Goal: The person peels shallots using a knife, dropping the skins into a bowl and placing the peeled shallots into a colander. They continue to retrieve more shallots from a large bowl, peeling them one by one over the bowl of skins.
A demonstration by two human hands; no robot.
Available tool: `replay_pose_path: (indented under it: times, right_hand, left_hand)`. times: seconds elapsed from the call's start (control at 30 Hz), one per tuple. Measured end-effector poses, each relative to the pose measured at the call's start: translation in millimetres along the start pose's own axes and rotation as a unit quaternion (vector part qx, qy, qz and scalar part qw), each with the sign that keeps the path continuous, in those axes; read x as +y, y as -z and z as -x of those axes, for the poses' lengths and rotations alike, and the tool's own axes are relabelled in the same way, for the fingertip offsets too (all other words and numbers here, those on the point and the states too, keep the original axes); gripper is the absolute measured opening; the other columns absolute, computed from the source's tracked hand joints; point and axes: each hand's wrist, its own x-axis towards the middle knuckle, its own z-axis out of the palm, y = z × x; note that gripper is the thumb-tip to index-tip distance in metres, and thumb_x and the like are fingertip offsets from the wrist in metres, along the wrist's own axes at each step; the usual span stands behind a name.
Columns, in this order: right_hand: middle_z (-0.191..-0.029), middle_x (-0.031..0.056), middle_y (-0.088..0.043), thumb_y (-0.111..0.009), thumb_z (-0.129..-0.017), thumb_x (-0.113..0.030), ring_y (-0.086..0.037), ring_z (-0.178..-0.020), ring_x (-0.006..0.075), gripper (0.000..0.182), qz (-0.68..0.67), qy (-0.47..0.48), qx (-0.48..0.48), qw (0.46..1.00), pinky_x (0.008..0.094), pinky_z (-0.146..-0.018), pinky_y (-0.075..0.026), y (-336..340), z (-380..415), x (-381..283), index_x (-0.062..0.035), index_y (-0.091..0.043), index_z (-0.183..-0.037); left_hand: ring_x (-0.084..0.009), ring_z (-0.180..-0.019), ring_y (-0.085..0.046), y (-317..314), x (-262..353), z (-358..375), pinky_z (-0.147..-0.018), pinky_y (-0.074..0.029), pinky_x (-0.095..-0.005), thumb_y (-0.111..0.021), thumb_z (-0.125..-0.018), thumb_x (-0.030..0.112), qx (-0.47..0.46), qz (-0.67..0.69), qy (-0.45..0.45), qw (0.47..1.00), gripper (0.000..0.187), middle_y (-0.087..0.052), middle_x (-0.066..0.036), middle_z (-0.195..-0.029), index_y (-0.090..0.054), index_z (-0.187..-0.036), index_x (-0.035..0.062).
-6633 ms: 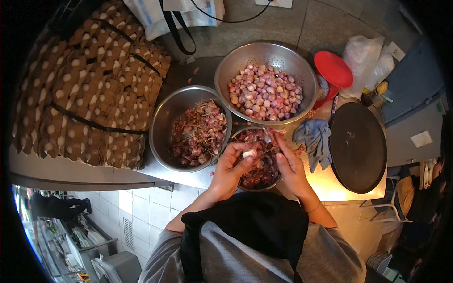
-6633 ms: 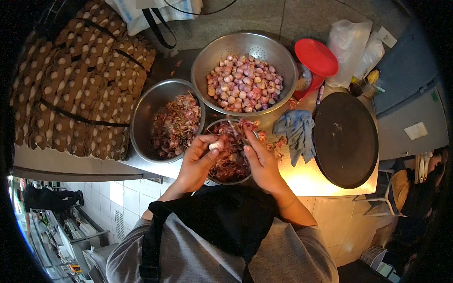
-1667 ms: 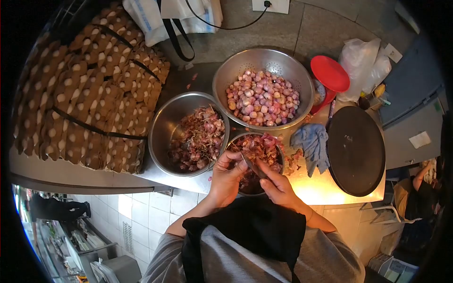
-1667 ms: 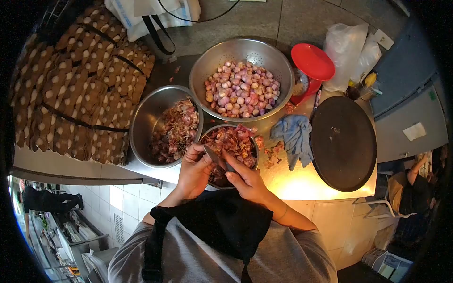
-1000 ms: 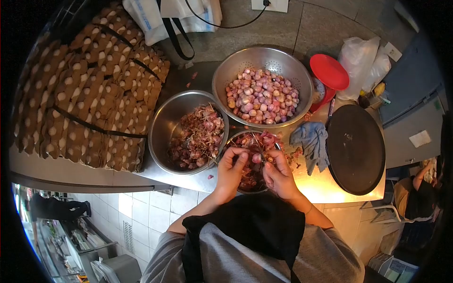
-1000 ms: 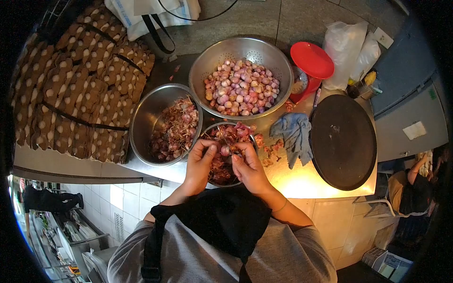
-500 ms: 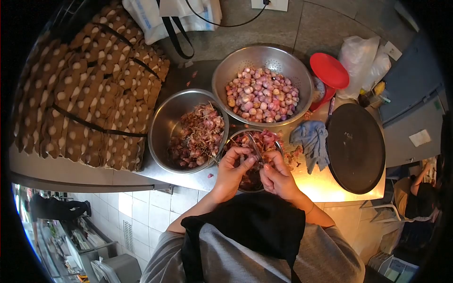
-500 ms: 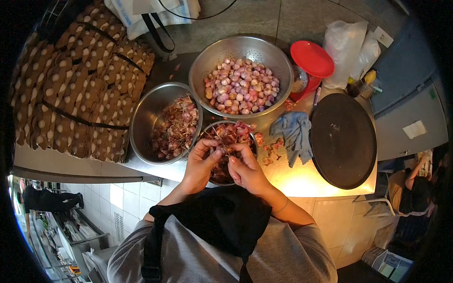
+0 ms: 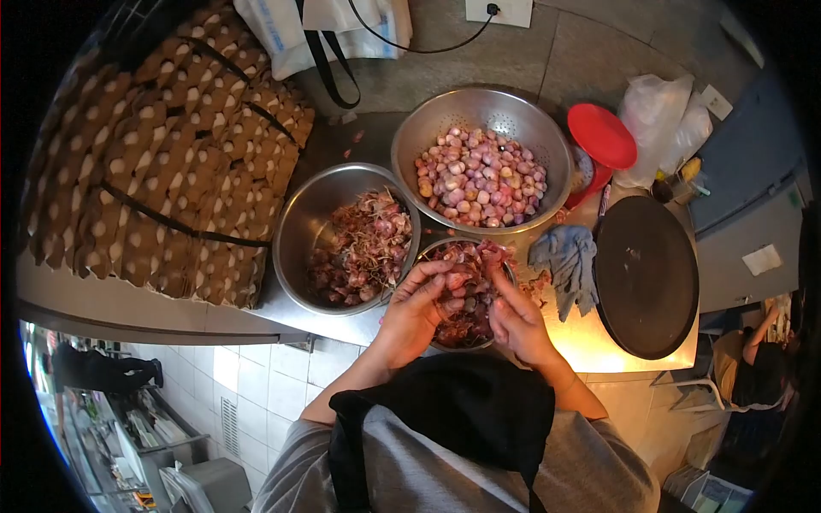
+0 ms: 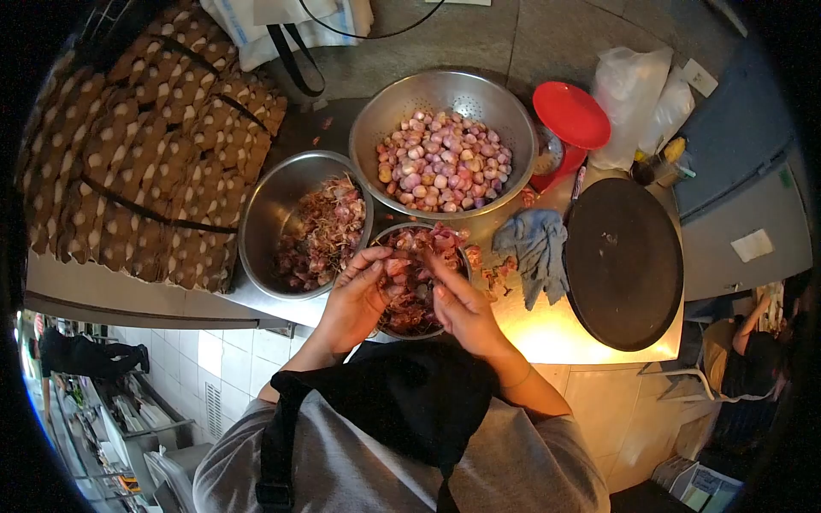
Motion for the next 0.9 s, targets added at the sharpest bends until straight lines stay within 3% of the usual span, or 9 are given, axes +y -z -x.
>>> replay_pose_path:
  times: [0.07,0.17,0.23,0.33,0.4,0.5,0.6,0.7,0.9]
  right_hand:
    - [-0.062,-0.0038,-0.033,-0.040,-0.091,-0.013,-0.029,-0.050,0.0045,0.043,0.007,0.015,-0.045,0.999,0.0169,-0.045,-0.027,-2,5,6,-0.0078,-0.031,-0.133]
    - [-0.076,0.0024,-0.050,-0.042,-0.091,-0.013,-0.048,-0.064,0.0080,0.044,0.067,-0.025,-0.058,0.996,0.0192,-0.058,-0.040,-4,7,6,-0.0046,-0.031,-0.132]
    - [-0.117,0.0117,-0.048,-0.045,-0.089,-0.013,-0.045,-0.107,0.0171,0.043,0.151,0.050,-0.033,0.987,0.0253,-0.090,-0.034,-7,3,11,-0.0007,-0.034,-0.129]
    - [-0.127,0.0127,-0.041,-0.047,-0.089,-0.013,-0.037,-0.118,0.0187,0.042,0.179,0.088,-0.004,0.980,0.0263,-0.097,-0.026,-11,0,11,0.0008,-0.036,-0.127]
    - [-0.120,0.0110,-0.048,-0.047,-0.088,-0.013,-0.045,-0.109,0.0175,0.042,0.254,0.176,0.014,0.951,0.0259,-0.093,-0.032,-11,-4,18,0.0005,-0.037,-0.126]
    - [-0.095,0.0078,-0.053,-0.048,-0.088,-0.013,-0.051,-0.079,0.0114,0.037,0.167,0.107,0.025,0.980,0.0220,-0.072,-0.041,-13,-5,14,-0.0014,-0.036,-0.121]
    - [-0.071,0.0012,-0.042,-0.047,-0.089,-0.015,-0.038,-0.056,0.0062,0.030,0.005,0.045,-0.010,0.999,0.0183,-0.051,-0.033,-11,-8,13,-0.0044,-0.034,-0.114]
    - [-0.062,-0.0014,-0.036,-0.044,-0.091,-0.021,-0.032,-0.048,0.0055,0.025,-0.042,0.054,-0.004,0.998,0.0180,-0.042,-0.027,-12,-15,17,-0.0087,-0.034,-0.110]
    - [-0.057,-0.0009,-0.035,-0.039,-0.092,-0.026,-0.028,-0.043,0.0052,0.024,-0.196,-0.068,-0.027,0.978,0.0181,-0.039,-0.024,-1,-13,6,-0.0151,-0.032,-0.113]
  left_hand:
    - [-0.0120,-0.090,-0.053,4,-5,-2,-0.077,-0.044,-0.0277,-0.050,-0.086,0.007,-0.003,-0.015,-0.036,0.999,0.016,-0.056,-0.002,-0.100,-0.049,-0.102,0.0093]
    - [-0.0115,-0.090,-0.053,-4,-8,0,-0.078,-0.044,-0.0275,-0.052,-0.085,0.005,0.027,-0.026,-0.062,0.997,0.014,-0.056,-0.002,-0.098,-0.050,-0.099,0.0083]
    - [-0.0115,-0.089,-0.054,-6,-10,1,-0.078,-0.044,-0.0274,-0.053,-0.084,0.004,0.036,-0.039,-0.076,0.996,0.013,-0.057,-0.003,-0.096,-0.050,-0.097,0.0073]
    - [-0.0118,-0.087,-0.055,2,-17,-1,-0.076,-0.045,-0.0269,-0.054,-0.082,0.001,0.026,-0.076,-0.111,0.991,0.013,-0.057,-0.003,-0.095,-0.050,-0.094,0.0056]
    - [-0.0117,-0.084,-0.055,2,-19,0,-0.076,-0.045,-0.0263,-0.056,-0.081,-0.002,0.034,-0.103,-0.138,0.985,0.015,-0.057,-0.004,-0.095,-0.051,-0.093,0.0045]
    - [-0.0097,-0.088,-0.053,1,-27,1,-0.078,-0.045,-0.0248,-0.060,-0.077,-0.005,0.032,-0.181,-0.176,0.967,0.019,-0.055,-0.004,-0.098,-0.052,-0.093,0.0026]
    - [-0.0096,-0.089,-0.053,-4,-31,3,-0.078,-0.044,-0.0221,-0.060,-0.076,-0.006,0.036,-0.168,-0.166,0.971,0.021,-0.055,-0.005,-0.098,-0.053,-0.094,0.0018]
    - [-0.0107,-0.090,-0.053,-2,-29,3,-0.079,-0.045,-0.0240,-0.060,-0.077,-0.005,0.027,-0.195,-0.157,0.968,0.023,-0.055,-0.006,-0.098,-0.052,-0.097,0.0009]
    - [-0.0144,-0.094,-0.054,-6,-22,6,-0.082,-0.046,-0.0272,-0.054,-0.081,-0.003,0.021,-0.152,-0.082,0.985,0.027,-0.055,-0.009,-0.106,-0.049,-0.107,0.0013]
